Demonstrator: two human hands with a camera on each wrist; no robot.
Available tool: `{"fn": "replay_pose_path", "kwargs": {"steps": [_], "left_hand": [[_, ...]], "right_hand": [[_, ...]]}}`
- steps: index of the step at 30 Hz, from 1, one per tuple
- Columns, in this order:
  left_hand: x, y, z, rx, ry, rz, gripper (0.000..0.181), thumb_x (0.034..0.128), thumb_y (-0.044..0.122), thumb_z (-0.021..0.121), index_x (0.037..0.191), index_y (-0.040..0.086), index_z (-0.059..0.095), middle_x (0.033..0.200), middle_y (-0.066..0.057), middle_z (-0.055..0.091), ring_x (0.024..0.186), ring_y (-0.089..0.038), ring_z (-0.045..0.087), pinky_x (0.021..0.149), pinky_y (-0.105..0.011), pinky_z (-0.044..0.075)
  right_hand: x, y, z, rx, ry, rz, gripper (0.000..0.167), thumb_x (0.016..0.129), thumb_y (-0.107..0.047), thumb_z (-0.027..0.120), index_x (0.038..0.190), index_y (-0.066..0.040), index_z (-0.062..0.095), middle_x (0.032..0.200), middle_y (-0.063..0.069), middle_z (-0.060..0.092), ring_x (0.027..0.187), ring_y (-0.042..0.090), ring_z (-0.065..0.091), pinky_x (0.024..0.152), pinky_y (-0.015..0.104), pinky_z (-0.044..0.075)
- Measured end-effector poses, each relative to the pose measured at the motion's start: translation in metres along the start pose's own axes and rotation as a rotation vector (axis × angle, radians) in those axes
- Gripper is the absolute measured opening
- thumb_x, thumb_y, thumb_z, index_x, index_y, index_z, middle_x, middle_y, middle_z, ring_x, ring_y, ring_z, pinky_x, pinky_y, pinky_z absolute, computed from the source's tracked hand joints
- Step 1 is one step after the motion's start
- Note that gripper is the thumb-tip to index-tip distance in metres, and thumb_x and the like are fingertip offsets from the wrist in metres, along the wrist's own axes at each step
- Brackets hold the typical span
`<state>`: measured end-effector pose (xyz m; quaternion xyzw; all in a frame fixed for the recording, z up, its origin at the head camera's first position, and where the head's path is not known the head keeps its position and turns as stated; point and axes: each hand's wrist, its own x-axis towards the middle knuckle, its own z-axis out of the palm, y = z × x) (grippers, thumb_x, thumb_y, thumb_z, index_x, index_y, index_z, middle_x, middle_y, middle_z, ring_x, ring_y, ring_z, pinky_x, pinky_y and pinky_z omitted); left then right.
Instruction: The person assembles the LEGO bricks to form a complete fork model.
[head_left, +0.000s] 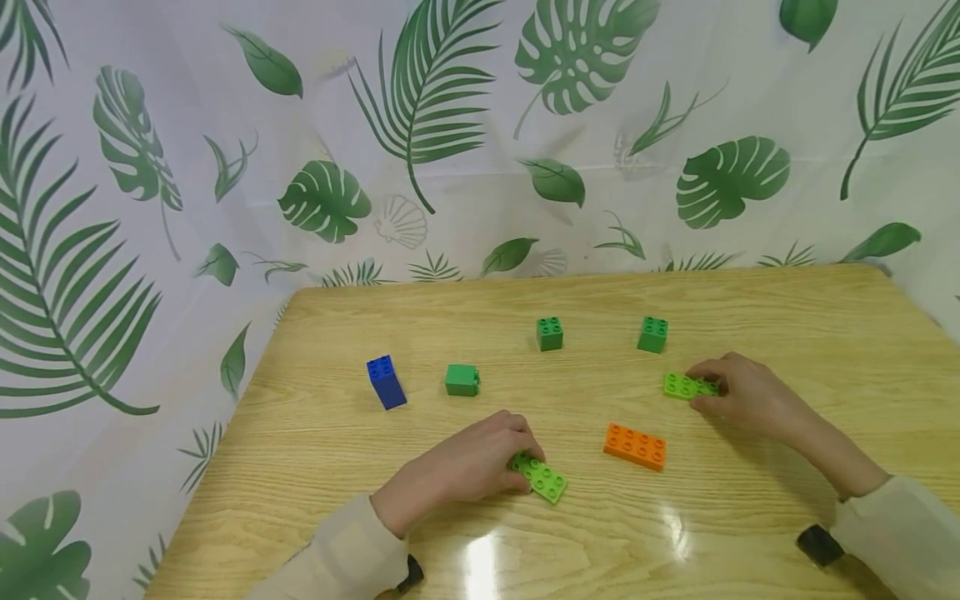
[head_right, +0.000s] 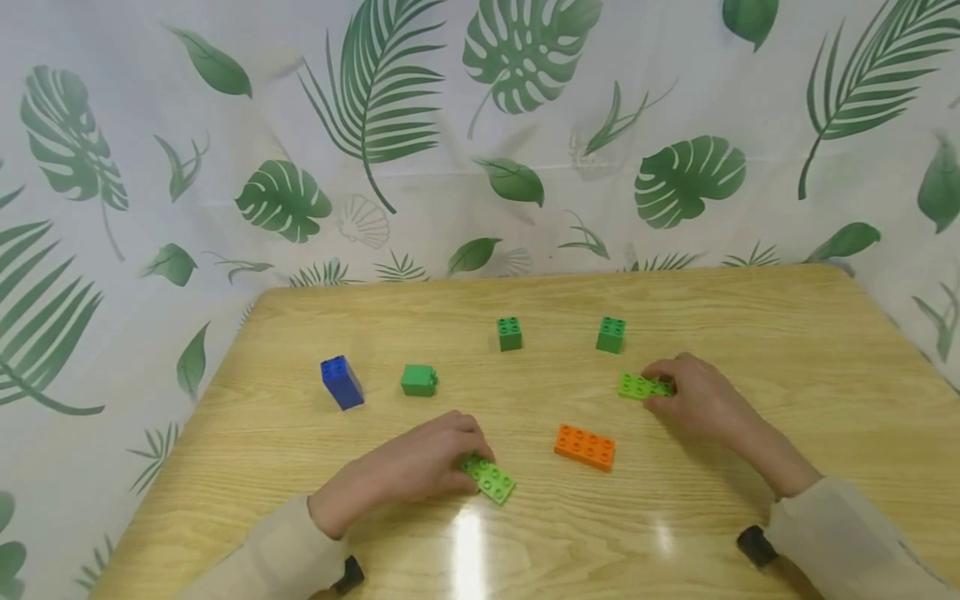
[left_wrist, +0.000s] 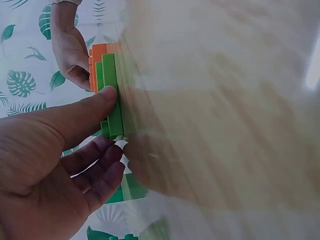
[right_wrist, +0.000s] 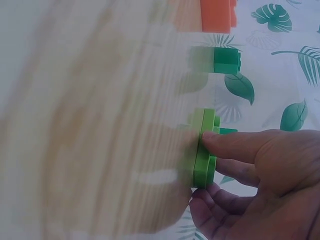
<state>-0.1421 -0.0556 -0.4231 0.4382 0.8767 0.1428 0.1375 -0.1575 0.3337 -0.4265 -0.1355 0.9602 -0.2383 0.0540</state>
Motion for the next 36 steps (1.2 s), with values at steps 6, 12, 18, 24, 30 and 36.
{"fn": "replay_pose_path", "kwargs": {"steps": [6,12,18,24,30,36], "left_hand": [[-0.001,0.001,-0.001,-0.041,-0.005,-0.051,0.030,0.0928,0.027,0.080,0.120,0.015,0.076,0.114,0.006,0.064,0.108,-0.006,0.058,0.098,-0.021,0.047],[-0.002,0.002,-0.003,-0.060,-0.003,-0.075,0.030,0.0907,0.027,0.082,0.117,0.013,0.078,0.108,0.006,0.065,0.098,-0.003,0.057,0.090,-0.019,0.049],[-0.001,0.002,-0.003,-0.076,0.008,-0.090,0.030,0.0887,0.026,0.084,0.114,0.013,0.078,0.105,0.007,0.065,0.096,-0.002,0.057,0.089,-0.020,0.049],[0.000,0.004,-0.004,-0.065,0.005,-0.101,0.029,0.0885,0.027,0.084,0.113,0.013,0.078,0.106,0.007,0.066,0.099,-0.004,0.059,0.092,-0.021,0.049],[0.001,0.006,-0.005,-0.052,0.002,-0.104,0.028,0.0883,0.027,0.085,0.112,0.013,0.078,0.107,0.006,0.067,0.100,-0.005,0.061,0.092,-0.021,0.050],[0.001,0.005,-0.005,-0.058,0.002,-0.097,0.029,0.0879,0.026,0.085,0.112,0.012,0.078,0.105,0.006,0.067,0.097,-0.005,0.061,0.090,-0.020,0.050]], "right_hand": [[-0.002,0.003,0.001,-0.029,0.000,0.003,0.041,0.089,-0.010,0.079,0.121,0.012,0.067,0.101,0.018,0.066,0.085,0.027,0.059,0.068,0.041,0.051],[-0.008,0.002,0.001,-0.032,-0.008,0.009,0.040,0.088,-0.013,0.082,0.117,0.011,0.069,0.096,0.013,0.068,0.082,0.024,0.059,0.067,0.041,0.051],[-0.017,-0.001,-0.002,-0.071,-0.033,0.004,0.039,0.084,-0.015,0.085,0.111,0.009,0.072,0.088,0.003,0.065,0.075,0.016,0.051,0.062,0.033,0.044],[-0.028,-0.007,-0.004,-0.076,-0.089,0.025,0.036,0.084,-0.017,0.085,0.109,0.005,0.074,0.089,0.001,0.066,0.075,0.014,0.052,0.062,0.034,0.045],[-0.037,-0.014,-0.004,-0.083,-0.132,0.020,0.031,0.081,-0.017,0.087,0.102,0.001,0.074,0.092,0.002,0.068,0.080,0.015,0.059,0.067,0.038,0.052],[-0.046,-0.022,0.000,-0.068,-0.198,0.008,0.027,0.080,-0.012,0.086,0.100,0.000,0.072,0.093,0.002,0.067,0.079,0.015,0.056,0.067,0.037,0.052]]}}
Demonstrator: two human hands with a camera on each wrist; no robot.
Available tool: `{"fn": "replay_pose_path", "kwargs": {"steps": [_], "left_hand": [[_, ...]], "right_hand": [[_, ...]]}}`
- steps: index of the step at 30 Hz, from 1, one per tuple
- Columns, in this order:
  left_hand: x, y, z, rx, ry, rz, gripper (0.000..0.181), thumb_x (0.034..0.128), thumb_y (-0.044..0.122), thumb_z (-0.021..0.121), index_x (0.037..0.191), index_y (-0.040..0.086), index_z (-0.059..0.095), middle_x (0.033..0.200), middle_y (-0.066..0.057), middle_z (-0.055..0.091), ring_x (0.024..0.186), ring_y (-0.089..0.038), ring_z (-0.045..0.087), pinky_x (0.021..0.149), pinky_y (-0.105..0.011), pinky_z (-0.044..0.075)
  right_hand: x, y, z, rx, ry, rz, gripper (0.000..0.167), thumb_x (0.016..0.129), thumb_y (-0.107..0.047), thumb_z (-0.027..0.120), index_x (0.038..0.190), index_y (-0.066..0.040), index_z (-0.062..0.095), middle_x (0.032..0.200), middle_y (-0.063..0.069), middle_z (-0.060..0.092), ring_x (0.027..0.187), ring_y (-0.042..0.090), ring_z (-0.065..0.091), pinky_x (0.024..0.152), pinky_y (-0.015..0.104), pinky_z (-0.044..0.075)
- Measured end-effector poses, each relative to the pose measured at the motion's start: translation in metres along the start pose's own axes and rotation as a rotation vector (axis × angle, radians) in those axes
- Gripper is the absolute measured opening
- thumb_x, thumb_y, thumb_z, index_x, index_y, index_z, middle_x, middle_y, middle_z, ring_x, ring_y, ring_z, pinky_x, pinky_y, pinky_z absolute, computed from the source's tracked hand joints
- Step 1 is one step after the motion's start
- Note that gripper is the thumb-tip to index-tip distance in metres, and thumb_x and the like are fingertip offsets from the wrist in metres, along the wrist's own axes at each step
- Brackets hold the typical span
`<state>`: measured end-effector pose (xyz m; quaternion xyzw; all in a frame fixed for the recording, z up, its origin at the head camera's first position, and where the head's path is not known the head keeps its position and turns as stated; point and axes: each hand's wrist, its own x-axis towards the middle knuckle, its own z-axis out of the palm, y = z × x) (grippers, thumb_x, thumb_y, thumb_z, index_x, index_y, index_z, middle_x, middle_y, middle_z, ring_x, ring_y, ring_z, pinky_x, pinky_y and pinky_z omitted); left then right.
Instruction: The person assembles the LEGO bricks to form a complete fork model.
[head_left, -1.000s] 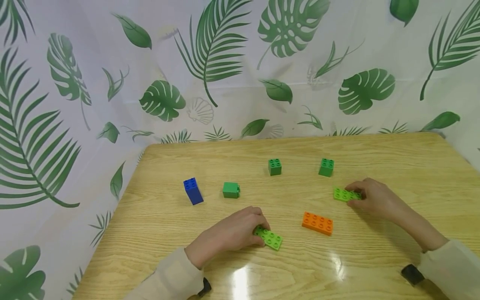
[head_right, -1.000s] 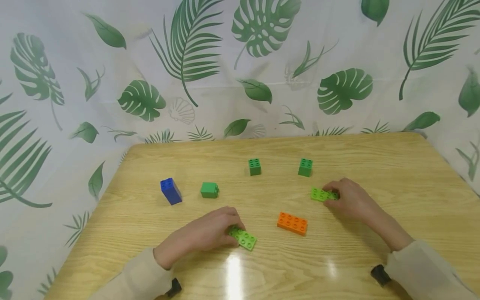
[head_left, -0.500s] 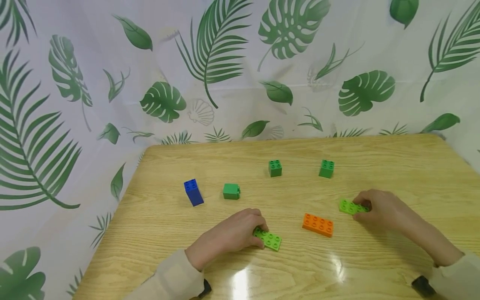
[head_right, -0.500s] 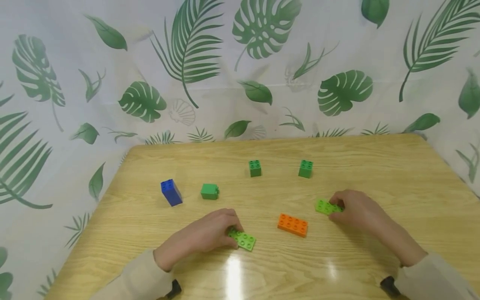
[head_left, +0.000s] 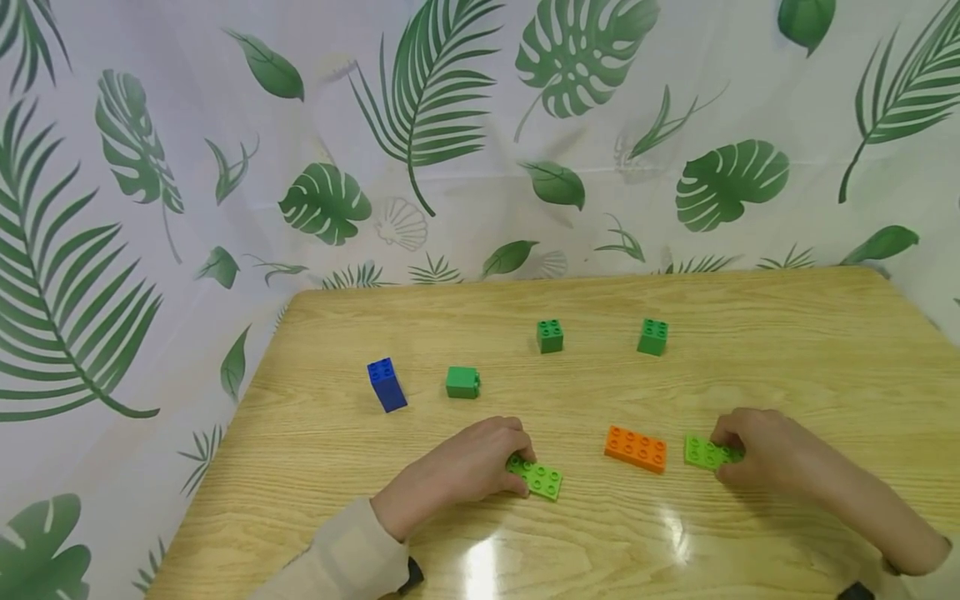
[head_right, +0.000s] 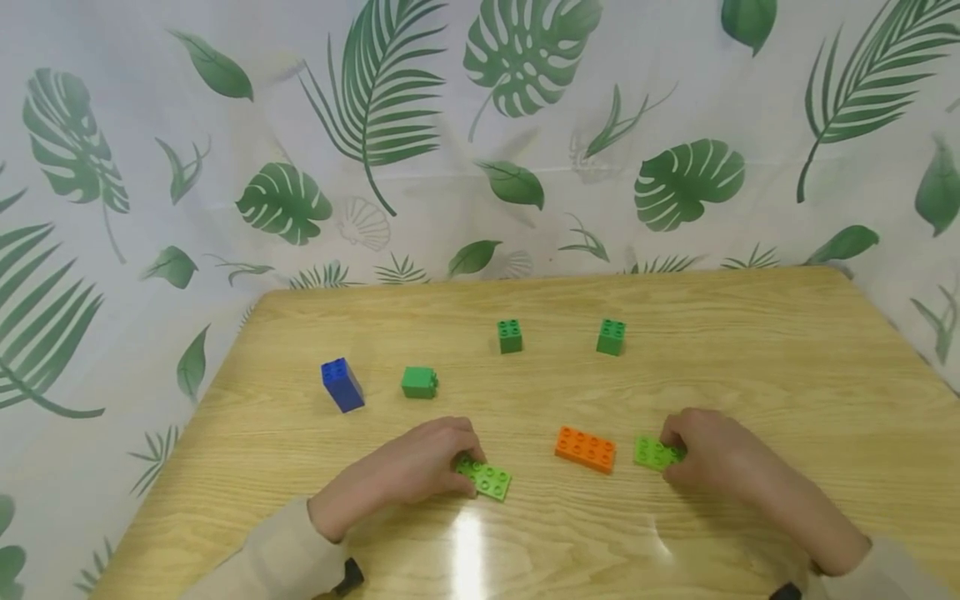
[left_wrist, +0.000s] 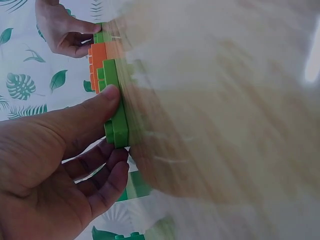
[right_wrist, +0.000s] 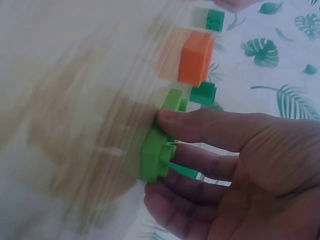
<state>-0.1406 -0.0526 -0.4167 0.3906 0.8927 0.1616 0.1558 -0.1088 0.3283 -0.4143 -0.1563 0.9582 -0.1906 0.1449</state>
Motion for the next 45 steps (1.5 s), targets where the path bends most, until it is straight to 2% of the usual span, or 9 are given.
{"fn": "replay_pose_path", "kwargs": {"steps": [4,8,14,22,27,31,36,41,45], "left_hand": [[-0.002,0.000,0.001,-0.002,0.000,-0.010,0.029,0.0880,0.027,0.085,0.112,0.012,0.078,0.103,0.006,0.066,0.095,-0.004,0.059,0.089,-0.020,0.050],[-0.003,0.000,0.001,-0.002,0.001,-0.021,0.030,0.0879,0.028,0.085,0.112,0.011,0.078,0.104,0.006,0.067,0.096,-0.004,0.060,0.089,-0.021,0.050],[-0.006,0.002,0.002,0.025,0.012,-0.043,0.032,0.0864,0.031,0.086,0.111,0.011,0.078,0.102,0.006,0.067,0.093,-0.004,0.061,0.088,-0.021,0.051],[-0.012,0.005,0.002,0.016,0.023,-0.067,0.033,0.0863,0.032,0.086,0.109,0.010,0.077,0.101,0.007,0.065,0.089,-0.003,0.059,0.086,-0.022,0.052],[-0.016,0.005,0.002,0.028,0.037,-0.070,0.034,0.0857,0.033,0.086,0.109,0.010,0.077,0.101,0.005,0.066,0.092,-0.006,0.062,0.088,-0.023,0.053],[-0.019,0.003,0.002,0.026,0.040,-0.078,0.035,0.0856,0.033,0.086,0.110,0.009,0.077,0.101,0.005,0.065,0.091,-0.006,0.062,0.088,-0.024,0.053],[-0.021,0.001,0.002,0.014,0.052,-0.082,0.033,0.0855,0.032,0.087,0.109,0.010,0.078,0.099,0.006,0.064,0.086,-0.004,0.058,0.084,-0.024,0.053],[-0.023,-0.001,0.003,0.012,0.064,-0.079,0.033,0.0855,0.032,0.087,0.108,0.010,0.078,0.099,0.006,0.064,0.086,-0.003,0.058,0.083,-0.023,0.053],[-0.024,-0.001,0.005,0.011,0.069,-0.078,0.033,0.0855,0.032,0.087,0.108,0.009,0.078,0.098,0.005,0.064,0.086,-0.004,0.059,0.083,-0.024,0.053]], "right_hand": [[-0.005,-0.008,0.005,0.021,-0.036,-0.017,0.020,0.079,-0.010,0.083,0.090,-0.007,0.067,0.083,-0.003,0.058,0.072,0.011,0.046,0.062,0.030,0.042],[-0.010,-0.020,0.012,0.017,-0.029,-0.023,0.027,0.076,-0.010,0.083,0.079,-0.015,0.056,0.073,-0.005,0.042,0.065,0.009,0.035,0.058,0.027,0.027],[-0.016,-0.037,0.018,-0.055,-0.010,-0.039,0.036,0.072,-0.011,0.083,0.072,-0.018,0.048,0.070,-0.007,0.035,0.062,0.008,0.031,0.057,0.026,0.022],[-0.016,-0.056,0.028,-0.106,-0.018,-0.078,0.039,0.073,-0.013,0.089,0.076,-0.019,0.051,0.073,-0.008,0.040,0.065,0.007,0.034,0.058,0.027,0.030],[-0.013,-0.069,0.036,-0.139,0.003,-0.103,0.032,0.073,-0.017,0.093,0.084,-0.017,0.063,0.081,-0.010,0.052,0.070,0.006,0.041,0.062,0.030,0.043],[-0.008,-0.082,0.041,-0.131,0.001,-0.098,0.029,0.074,-0.019,0.092,0.091,-0.014,0.070,0.090,-0.009,0.061,0.076,0.006,0.049,0.069,0.035,0.051],[0.000,-0.099,0.045,-0.104,-0.003,-0.110,0.028,0.076,-0.020,0.092,0.095,-0.013,0.073,0.092,-0.007,0.067,0.079,0.007,0.054,0.071,0.037,0.053],[0.007,-0.115,0.049,-0.085,-0.014,-0.124,0.029,0.078,-0.018,0.091,0.099,-0.008,0.074,0.099,0.001,0.069,0.088,0.017,0.065,0.078,0.043,0.058],[0.009,-0.126,0.054,-0.087,-0.007,-0.141,0.027,0.079,-0.016,0.090,0.100,-0.007,0.074,0.101,0.006,0.068,0.091,0.024,0.067,0.081,0.047,0.058]]}}
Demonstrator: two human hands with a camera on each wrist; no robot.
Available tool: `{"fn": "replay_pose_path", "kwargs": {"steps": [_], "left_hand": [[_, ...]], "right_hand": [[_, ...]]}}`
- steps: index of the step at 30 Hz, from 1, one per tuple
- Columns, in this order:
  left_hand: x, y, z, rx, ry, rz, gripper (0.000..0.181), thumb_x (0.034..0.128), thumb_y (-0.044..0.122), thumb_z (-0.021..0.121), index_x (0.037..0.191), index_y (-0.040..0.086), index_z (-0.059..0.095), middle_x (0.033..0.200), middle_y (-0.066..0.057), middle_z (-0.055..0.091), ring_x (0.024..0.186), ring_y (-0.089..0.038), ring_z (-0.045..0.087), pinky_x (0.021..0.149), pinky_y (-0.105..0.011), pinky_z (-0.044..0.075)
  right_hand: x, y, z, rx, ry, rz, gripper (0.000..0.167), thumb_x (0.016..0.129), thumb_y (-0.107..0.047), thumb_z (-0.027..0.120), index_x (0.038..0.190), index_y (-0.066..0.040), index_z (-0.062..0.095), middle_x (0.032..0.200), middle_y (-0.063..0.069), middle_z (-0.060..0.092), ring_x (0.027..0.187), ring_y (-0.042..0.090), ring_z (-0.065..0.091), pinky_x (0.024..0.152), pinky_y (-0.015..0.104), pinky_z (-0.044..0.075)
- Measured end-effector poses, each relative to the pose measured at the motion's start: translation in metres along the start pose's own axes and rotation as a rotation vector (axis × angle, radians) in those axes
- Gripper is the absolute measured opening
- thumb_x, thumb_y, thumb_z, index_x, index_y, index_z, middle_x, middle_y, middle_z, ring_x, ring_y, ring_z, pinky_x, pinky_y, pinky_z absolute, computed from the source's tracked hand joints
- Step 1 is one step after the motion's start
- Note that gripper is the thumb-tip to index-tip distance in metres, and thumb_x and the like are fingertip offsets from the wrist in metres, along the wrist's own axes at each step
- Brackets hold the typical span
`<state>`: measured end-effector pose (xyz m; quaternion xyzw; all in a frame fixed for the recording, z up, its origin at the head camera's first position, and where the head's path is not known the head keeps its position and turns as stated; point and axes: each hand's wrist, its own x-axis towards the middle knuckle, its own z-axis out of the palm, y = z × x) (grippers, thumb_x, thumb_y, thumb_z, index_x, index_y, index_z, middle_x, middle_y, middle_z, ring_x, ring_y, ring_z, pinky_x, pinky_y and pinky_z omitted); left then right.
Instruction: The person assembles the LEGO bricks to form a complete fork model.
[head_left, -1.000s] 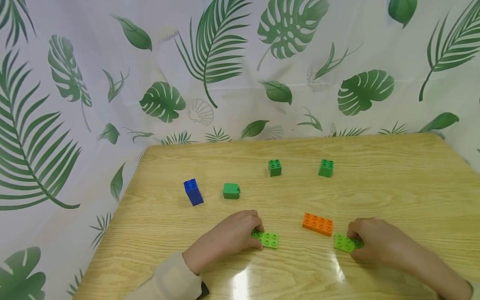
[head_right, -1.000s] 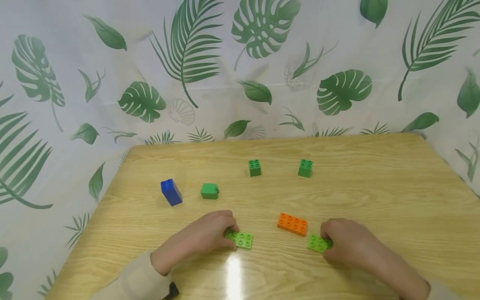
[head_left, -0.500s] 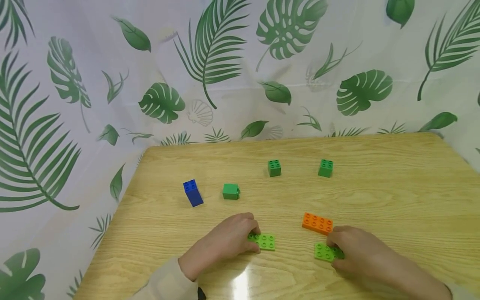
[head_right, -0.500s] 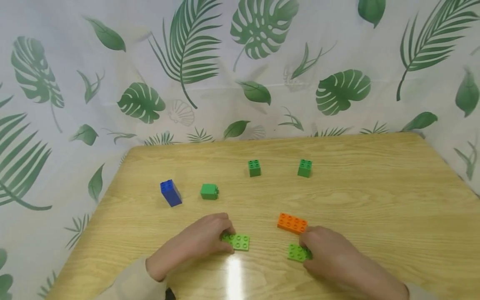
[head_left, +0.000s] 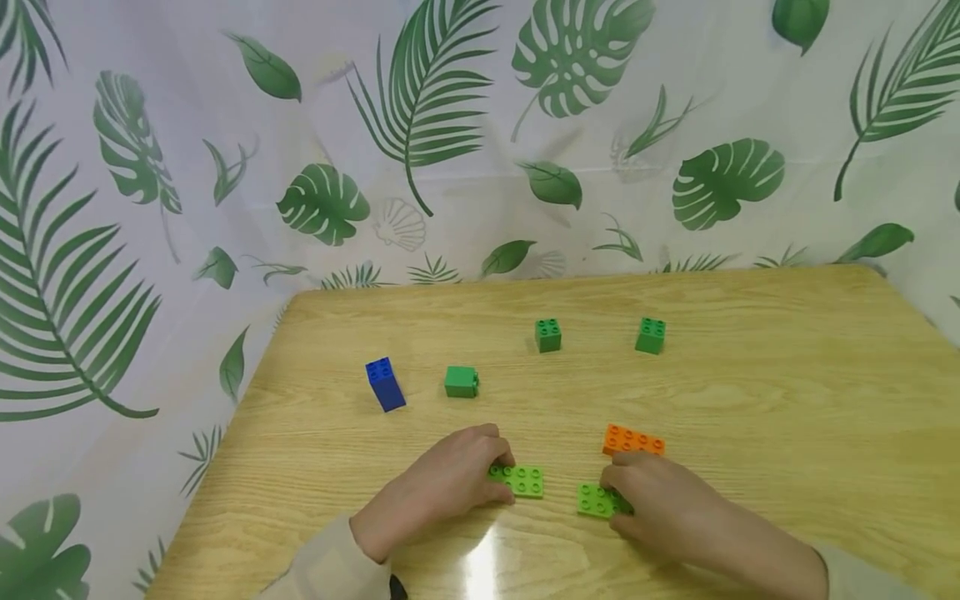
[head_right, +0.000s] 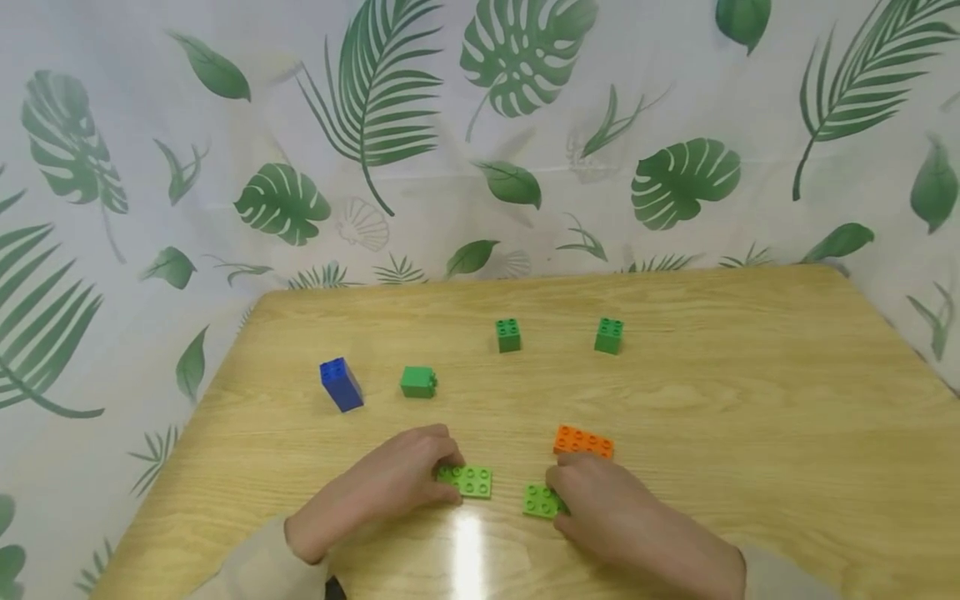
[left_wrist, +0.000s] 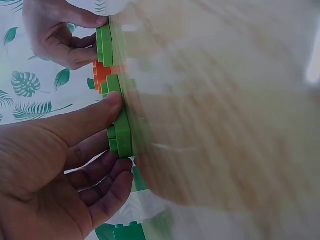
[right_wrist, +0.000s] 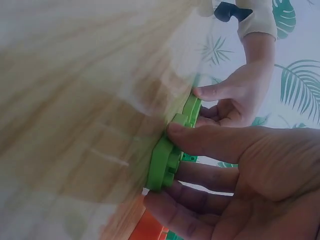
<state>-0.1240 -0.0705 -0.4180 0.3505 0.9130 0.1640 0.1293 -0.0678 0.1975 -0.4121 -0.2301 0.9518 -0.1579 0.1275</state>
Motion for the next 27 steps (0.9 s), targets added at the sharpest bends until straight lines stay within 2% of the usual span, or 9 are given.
{"fn": "replay_pose_path", "kwargs": {"steps": [8,16,27], "left_hand": [[-0.001,0.000,0.000,-0.016,0.005,-0.004,0.031,0.0853,0.030,0.088,0.108,0.010,0.077,0.098,0.005,0.064,0.087,-0.004,0.059,0.082,-0.024,0.053],[0.000,0.001,-0.002,-0.021,0.004,-0.040,0.033,0.0868,0.029,0.087,0.110,0.008,0.076,0.099,0.003,0.065,0.089,-0.007,0.060,0.083,-0.026,0.054],[0.005,-0.004,-0.003,-0.012,0.057,-0.072,0.030,0.0868,0.026,0.086,0.108,0.007,0.076,0.097,0.000,0.065,0.090,-0.012,0.061,0.082,-0.027,0.054]], "right_hand": [[0.012,-0.012,-0.001,-0.009,0.035,-0.010,0.022,0.082,-0.012,0.086,0.100,-0.005,0.075,0.091,-0.002,0.061,0.080,0.012,0.058,0.071,0.038,0.056],[0.025,-0.022,-0.003,-0.013,0.046,-0.010,0.017,0.084,-0.010,0.084,0.097,-0.004,0.074,0.085,-0.001,0.057,0.076,0.012,0.052,0.068,0.035,0.052],[0.046,-0.022,-0.007,0.001,0.055,-0.074,0.013,0.085,-0.003,0.083,0.093,-0.001,0.073,0.084,0.002,0.056,0.079,0.016,0.053,0.066,0.034,0.050]]}}
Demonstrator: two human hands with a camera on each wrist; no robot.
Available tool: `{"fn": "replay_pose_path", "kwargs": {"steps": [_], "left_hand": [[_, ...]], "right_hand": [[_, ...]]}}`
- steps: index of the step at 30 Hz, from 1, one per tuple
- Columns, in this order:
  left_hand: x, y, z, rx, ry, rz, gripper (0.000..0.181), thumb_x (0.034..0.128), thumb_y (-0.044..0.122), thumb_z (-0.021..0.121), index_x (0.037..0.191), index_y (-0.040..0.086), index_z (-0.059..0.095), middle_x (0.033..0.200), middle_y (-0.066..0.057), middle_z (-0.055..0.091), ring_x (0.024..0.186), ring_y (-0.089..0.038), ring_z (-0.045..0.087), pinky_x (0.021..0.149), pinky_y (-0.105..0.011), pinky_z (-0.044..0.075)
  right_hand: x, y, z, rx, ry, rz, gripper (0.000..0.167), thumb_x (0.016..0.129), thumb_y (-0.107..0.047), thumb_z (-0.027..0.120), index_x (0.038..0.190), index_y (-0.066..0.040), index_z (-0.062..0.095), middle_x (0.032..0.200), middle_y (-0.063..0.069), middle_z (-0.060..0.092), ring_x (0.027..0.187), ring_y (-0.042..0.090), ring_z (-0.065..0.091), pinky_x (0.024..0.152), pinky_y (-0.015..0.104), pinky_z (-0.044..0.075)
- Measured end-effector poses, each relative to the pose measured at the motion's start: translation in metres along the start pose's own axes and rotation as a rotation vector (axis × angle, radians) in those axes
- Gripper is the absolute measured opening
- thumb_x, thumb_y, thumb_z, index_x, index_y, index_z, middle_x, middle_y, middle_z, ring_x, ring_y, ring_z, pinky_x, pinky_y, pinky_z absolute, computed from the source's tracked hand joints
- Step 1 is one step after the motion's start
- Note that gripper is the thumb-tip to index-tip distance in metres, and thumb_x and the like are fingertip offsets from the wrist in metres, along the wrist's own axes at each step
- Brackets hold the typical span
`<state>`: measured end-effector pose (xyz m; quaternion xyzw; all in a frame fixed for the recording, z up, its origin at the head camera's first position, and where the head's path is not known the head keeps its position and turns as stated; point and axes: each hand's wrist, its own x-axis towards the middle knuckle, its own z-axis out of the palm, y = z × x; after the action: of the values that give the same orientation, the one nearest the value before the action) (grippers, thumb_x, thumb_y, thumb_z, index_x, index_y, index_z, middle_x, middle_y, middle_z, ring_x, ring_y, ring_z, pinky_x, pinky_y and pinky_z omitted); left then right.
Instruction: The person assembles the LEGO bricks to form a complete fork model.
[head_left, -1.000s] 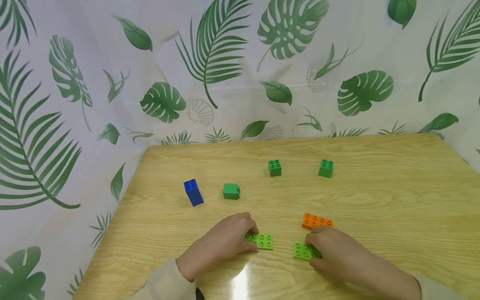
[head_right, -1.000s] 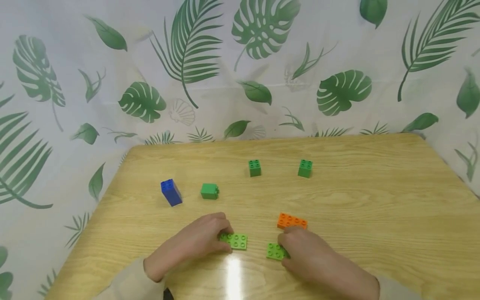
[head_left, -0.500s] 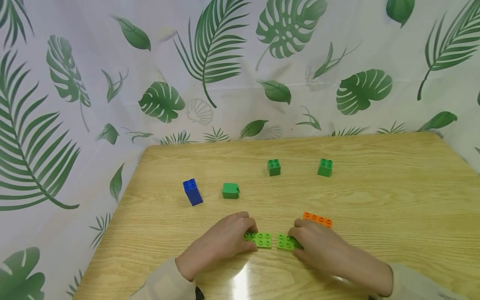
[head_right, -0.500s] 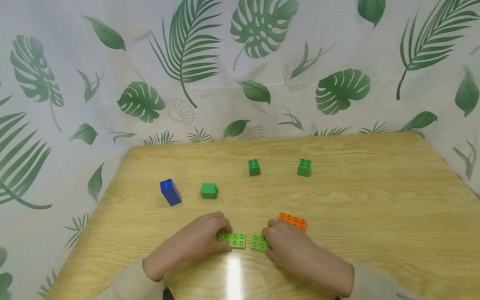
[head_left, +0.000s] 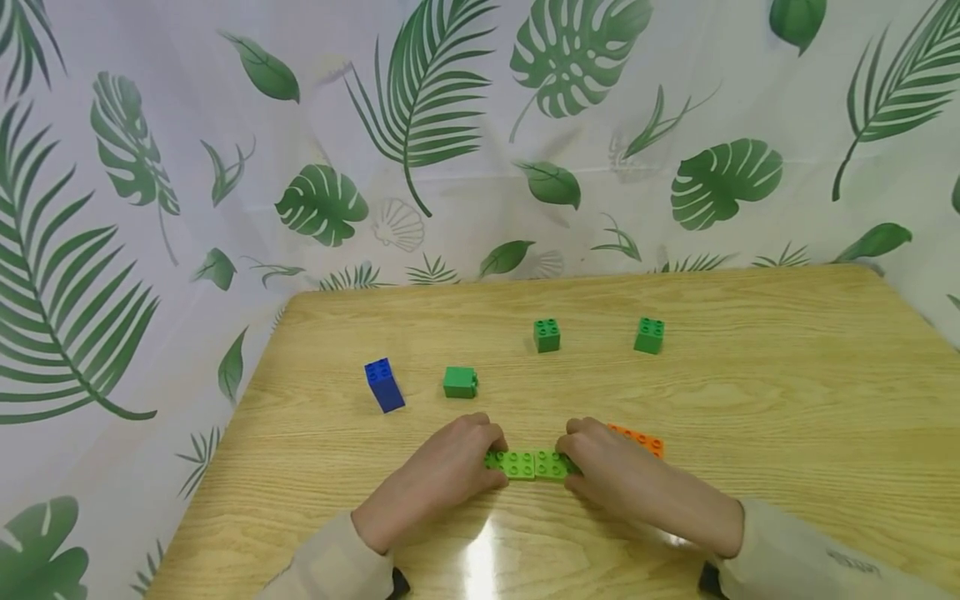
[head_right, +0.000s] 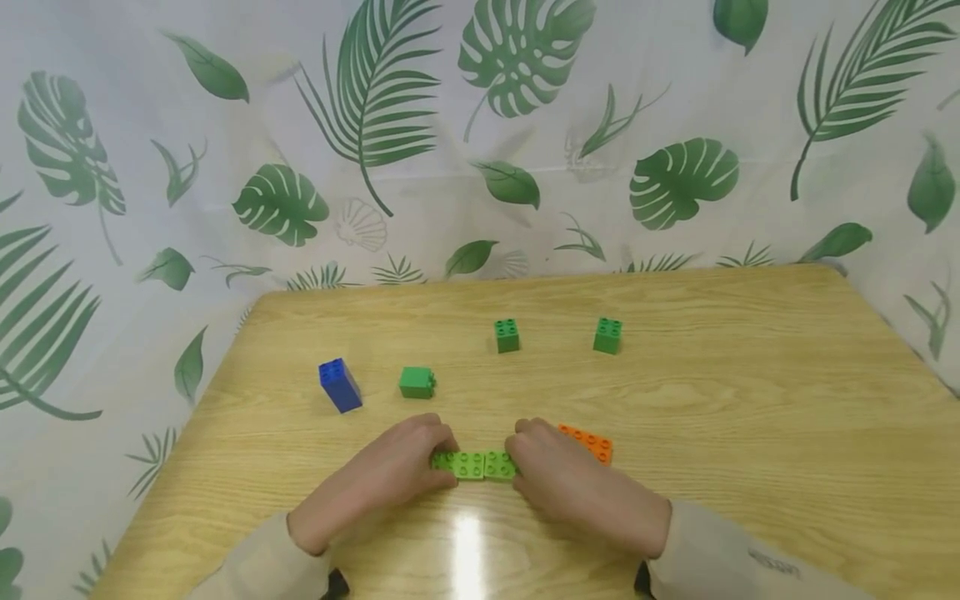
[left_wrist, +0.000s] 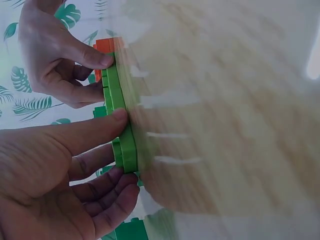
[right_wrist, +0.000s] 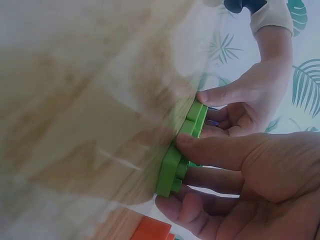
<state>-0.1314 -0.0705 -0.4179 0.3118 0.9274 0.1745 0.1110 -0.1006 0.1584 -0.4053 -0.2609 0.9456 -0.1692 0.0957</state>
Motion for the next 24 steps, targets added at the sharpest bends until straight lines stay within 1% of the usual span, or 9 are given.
{"fn": "replay_pose_path", "kwargs": {"steps": [2,8,14,19,24], "left_hand": [[0.002,-0.001,0.000,0.009,0.007,0.002,0.030,0.0873,0.025,0.086,0.109,0.006,0.076,0.097,0.000,0.065,0.090,-0.012,0.061,0.082,-0.026,0.054],[0.006,-0.001,-0.002,0.017,0.011,-0.025,0.031,0.0886,0.024,0.085,0.112,0.006,0.076,0.100,-0.001,0.065,0.091,-0.012,0.060,0.083,-0.027,0.054],[0.009,-0.004,-0.001,-0.023,0.034,-0.049,0.030,0.0887,0.020,0.084,0.113,0.004,0.075,0.101,-0.004,0.066,0.095,-0.016,0.062,0.085,-0.030,0.055],[0.009,-0.005,-0.003,-0.056,0.043,-0.075,0.030,0.0888,0.017,0.084,0.113,0.002,0.075,0.102,-0.005,0.066,0.095,-0.017,0.063,0.084,-0.031,0.055],[0.009,-0.006,-0.004,-0.065,0.050,-0.089,0.030,0.0898,0.017,0.083,0.114,0.001,0.075,0.105,-0.007,0.067,0.099,-0.020,0.064,0.088,-0.034,0.056]], "right_hand": [[0.002,0.000,-0.001,-0.015,0.003,0.004,0.014,0.086,-0.003,0.083,0.095,0.000,0.073,0.084,0.002,0.056,0.079,0.016,0.053,0.066,0.034,0.050],[0.007,0.002,-0.001,-0.049,0.029,-0.007,0.012,0.087,-0.002,0.080,0.097,0.000,0.074,0.084,0.002,0.057,0.079,0.017,0.054,0.068,0.034,0.051],[0.012,0.004,-0.001,-0.057,0.060,-0.026,0.011,0.086,0.000,0.080,0.095,0.001,0.074,0.083,0.003,0.057,0.077,0.017,0.054,0.066,0.032,0.050],[0.017,0.004,-0.001,-0.064,0.056,-0.033,0.013,0.086,-0.001,0.081,0.097,0.001,0.074,0.086,0.005,0.060,0.080,0.018,0.056,0.067,0.033,0.052],[0.019,0.005,-0.001,-0.060,0.046,-0.029,0.016,0.087,-0.004,0.082,0.101,0.001,0.075,0.089,0.005,0.061,0.083,0.019,0.057,0.071,0.034,0.053]]}}
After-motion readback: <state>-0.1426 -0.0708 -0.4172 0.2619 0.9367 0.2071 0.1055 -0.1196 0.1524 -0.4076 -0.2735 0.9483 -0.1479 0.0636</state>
